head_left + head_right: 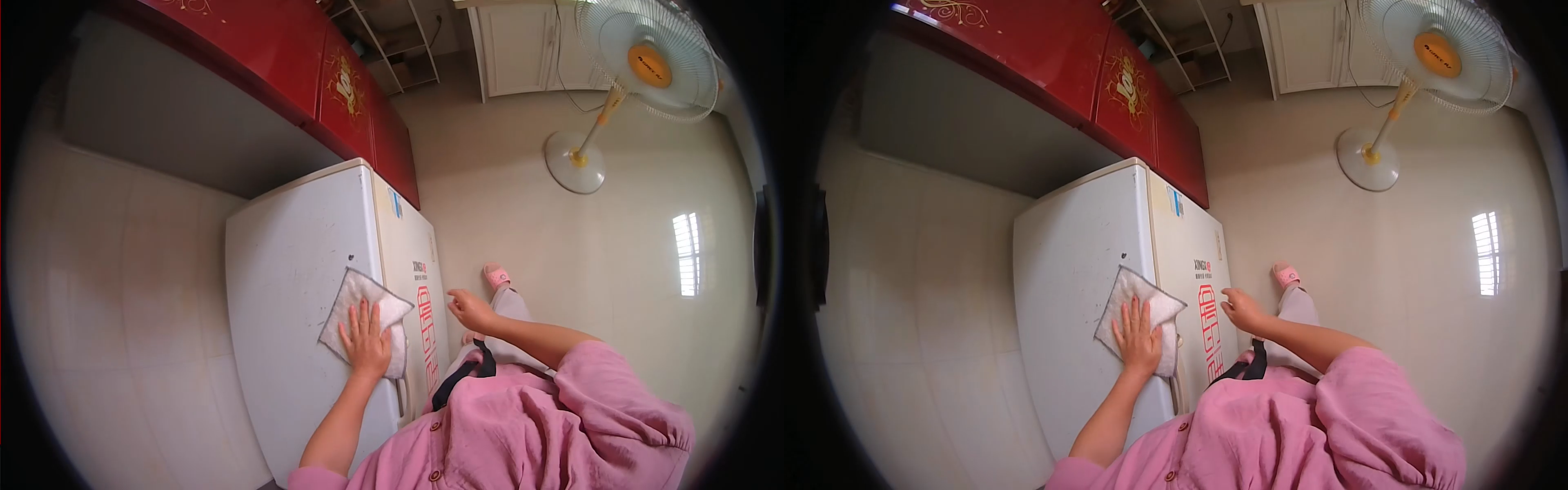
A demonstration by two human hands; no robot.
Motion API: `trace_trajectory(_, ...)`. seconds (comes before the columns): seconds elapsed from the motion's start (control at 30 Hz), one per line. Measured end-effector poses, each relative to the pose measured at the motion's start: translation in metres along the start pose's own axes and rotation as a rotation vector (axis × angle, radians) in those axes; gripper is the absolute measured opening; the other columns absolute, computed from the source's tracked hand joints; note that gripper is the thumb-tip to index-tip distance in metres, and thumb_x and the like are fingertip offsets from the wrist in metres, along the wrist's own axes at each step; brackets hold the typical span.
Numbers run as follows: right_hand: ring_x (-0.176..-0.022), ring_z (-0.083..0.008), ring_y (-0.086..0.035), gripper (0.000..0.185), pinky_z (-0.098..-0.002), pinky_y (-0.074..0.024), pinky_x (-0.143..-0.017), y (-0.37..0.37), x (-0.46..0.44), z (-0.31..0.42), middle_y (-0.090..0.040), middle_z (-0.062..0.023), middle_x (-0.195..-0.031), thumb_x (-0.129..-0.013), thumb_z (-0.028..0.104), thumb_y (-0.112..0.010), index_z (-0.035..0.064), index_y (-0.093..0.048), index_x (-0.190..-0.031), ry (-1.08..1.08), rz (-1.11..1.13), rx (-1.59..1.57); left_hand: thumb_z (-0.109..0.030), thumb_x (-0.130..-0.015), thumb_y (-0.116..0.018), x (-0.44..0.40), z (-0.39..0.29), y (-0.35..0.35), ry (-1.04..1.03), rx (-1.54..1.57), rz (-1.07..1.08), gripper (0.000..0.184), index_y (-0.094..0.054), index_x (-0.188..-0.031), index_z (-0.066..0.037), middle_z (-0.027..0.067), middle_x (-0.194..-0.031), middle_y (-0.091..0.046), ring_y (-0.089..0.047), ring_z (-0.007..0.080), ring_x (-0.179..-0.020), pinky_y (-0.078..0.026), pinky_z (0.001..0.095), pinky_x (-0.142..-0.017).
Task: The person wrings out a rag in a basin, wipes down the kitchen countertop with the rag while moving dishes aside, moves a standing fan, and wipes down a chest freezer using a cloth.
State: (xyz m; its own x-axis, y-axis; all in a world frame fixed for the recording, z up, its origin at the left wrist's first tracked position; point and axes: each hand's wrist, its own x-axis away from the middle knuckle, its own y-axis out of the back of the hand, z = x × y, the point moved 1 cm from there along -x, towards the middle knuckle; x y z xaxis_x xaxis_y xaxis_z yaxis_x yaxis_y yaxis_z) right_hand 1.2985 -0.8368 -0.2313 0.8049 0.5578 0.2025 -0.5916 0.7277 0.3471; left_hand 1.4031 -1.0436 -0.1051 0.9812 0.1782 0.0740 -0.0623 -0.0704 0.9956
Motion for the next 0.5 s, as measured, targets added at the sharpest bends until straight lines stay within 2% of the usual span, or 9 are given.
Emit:
trace_trajectory(0.07,-0.088,-0.0346,-0.057,0.032,-0.0403,-0.0466,-0.075,0.004,0.024,-0.016,-0.057,-0.0207,-0.098,-0.085,0.021,-0.053,0.0018,-0.052,-0.111,-0.073,0.021,-0.008,-0.028,-0.085,-0.047,0.04,-0.001,0.0,0.035,0.059,0.055,0.06,-0.031,-0.138,-0.007,0.0128,-0.147,-0.022,-0.014,0.0327,-0.137,-0.004,0.0552,-0.106)
trace_trajectory(0.13,-0.086,-0.0338,-0.058,0.032,-0.0394,-0.0469,-0.075,0.008,0.048,-0.035,-0.058,-0.0209,-0.098,-0.085,0.021,-0.053,0.001,-0.054,-0.11,-0.21,0.05,0.016,-0.031,-0.085,-0.048,0.087,-0.002,-0.008,0.034,0.03,0.067,0.061,-0.031,-0.139,-0.009,0.0121,-0.147,-0.023,-0.014,0.0327,-0.136,-0.004,0.055,-0.106)
trace_trajectory(0.27,-0.084,-0.0341,-0.059,0.032,-0.0394,-0.0471,-0.074,0.012,0.07,-0.046,-0.058,-0.0205,-0.096,-0.084,0.022,-0.054,0.0006,-0.054,-0.108,-0.241,0.028,0.038,-0.036,-0.086,-0.047,0.101,-0.004,-0.012,0.051,-0.054,0.044,0.062,-0.03,-0.139,-0.01,0.0117,-0.147,-0.023,-0.015,0.0338,-0.136,-0.005,0.0548,-0.106)
trace_trajectory(0.37,-0.082,-0.0346,-0.059,0.031,-0.04,-0.047,-0.074,0.021,0.058,-0.029,-0.058,-0.02,-0.095,-0.085,0.021,-0.054,0.0006,-0.054,-0.109,-0.231,0.088,0.027,-0.039,-0.086,-0.045,0.045,-0.003,-0.009,0.135,-0.064,0.011,0.063,-0.029,-0.14,-0.01,0.0113,-0.147,-0.022,-0.014,0.0336,-0.136,-0.005,0.0549,-0.106)
trace_trajectory(0.43,-0.081,-0.0338,-0.059,0.03,-0.0397,-0.0473,-0.072,0.029,0.038,-0.017,-0.058,-0.0195,-0.094,-0.085,0.02,-0.054,0.0011,-0.055,-0.108,-0.059,0.097,0.043,-0.04,-0.087,-0.044,-0.002,-0.002,-0.007,0.191,-0.07,-0.006,0.064,-0.025,-0.141,-0.012,0.0098,-0.148,-0.02,-0.012,0.0323,-0.137,-0.005,0.0544,-0.107)
trace_trajectory(0.5,-0.08,-0.0334,-0.059,0.029,-0.0394,-0.0475,-0.071,0.037,0.02,-0.007,-0.058,-0.0193,-0.094,-0.086,0.02,-0.054,0.0012,-0.055,-0.108,-0.023,0.08,0.036,-0.041,-0.087,-0.043,-0.041,0.003,-0.004,0.177,-0.085,0.001,0.065,-0.023,-0.142,-0.013,0.009,-0.148,-0.019,-0.011,0.0315,-0.137,-0.004,0.0537,-0.107)
